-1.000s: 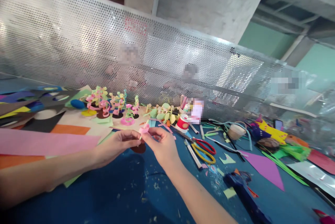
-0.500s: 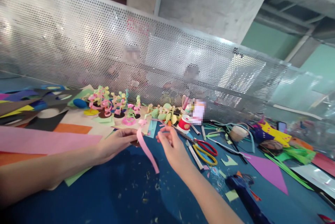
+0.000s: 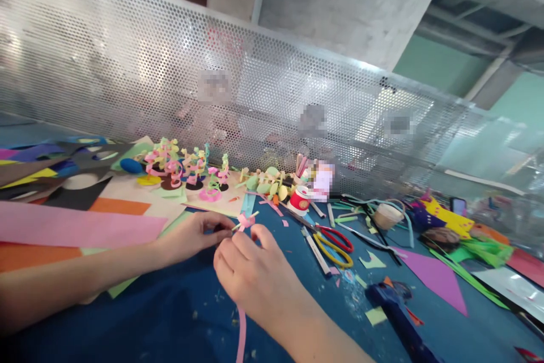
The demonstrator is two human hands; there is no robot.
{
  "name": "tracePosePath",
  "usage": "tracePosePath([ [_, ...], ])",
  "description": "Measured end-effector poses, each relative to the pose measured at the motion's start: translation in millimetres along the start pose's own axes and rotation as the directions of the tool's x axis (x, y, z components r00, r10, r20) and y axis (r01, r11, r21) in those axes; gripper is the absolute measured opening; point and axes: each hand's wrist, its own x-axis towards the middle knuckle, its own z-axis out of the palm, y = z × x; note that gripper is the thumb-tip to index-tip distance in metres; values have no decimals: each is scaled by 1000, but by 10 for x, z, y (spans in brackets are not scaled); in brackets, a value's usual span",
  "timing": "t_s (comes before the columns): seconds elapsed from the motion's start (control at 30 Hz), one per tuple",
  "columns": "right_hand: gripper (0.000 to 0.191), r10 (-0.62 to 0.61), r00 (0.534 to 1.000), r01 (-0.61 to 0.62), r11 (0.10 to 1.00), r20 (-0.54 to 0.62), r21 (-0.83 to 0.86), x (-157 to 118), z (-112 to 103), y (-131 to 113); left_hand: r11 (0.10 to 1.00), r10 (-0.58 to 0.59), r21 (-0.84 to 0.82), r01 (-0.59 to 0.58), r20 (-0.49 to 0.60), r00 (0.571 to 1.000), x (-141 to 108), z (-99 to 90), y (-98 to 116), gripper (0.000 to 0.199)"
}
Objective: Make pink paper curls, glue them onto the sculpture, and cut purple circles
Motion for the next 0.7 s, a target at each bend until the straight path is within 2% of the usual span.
tracePosePath([
  [0.1, 18, 2, 998, -3, 1000, 55, 21, 116, -43, 9, 957, 164, 241, -160, 1, 986, -30, -19, 33, 18],
  [0.2, 13, 85, 981, -117, 976, 177, 184, 215, -106, 52, 851, 330, 417, -318, 45, 943, -33, -33, 78, 17],
  [0.27, 12, 165, 950, -253, 905, 265, 342, 265, -146, 108, 798, 403, 445, -407, 109, 909, -30, -36, 105, 15],
  [0.33, 14, 237, 902, -399, 774, 360, 491, 298, -165, 194, 778, 432, 430, -459, 163, 887, -37, -37, 123, 12],
  [0.4, 13, 251, 837, -531, 583, 486, 614, 310, -150, 308, 797, 424, 410, -444, 142, 894, -57, -34, 126, 9],
  [0.43, 11, 215, 801, -588, 460, 558, 666, 307, -128, 371, 819, 404, 399, -413, 112, 908, -72, -31, 125, 8],
  [0.53, 9, 98, 711, -701, 28, 696, 712, 274, -14, 542, 913, 295, 273, -302, 70, 953, -127, -11, 122, 16],
  [0.63, 15, 129, 673, -651, -364, 729, 666, 216, 146, 614, 974, 215, 47, -221, 103, 971, -162, 20, 129, 22],
  [0.7, 20, 156, 656, -574, -531, 738, 623, 169, 258, 589, 979, 195, -67, -190, 68, 978, -157, 35, 130, 28],
])
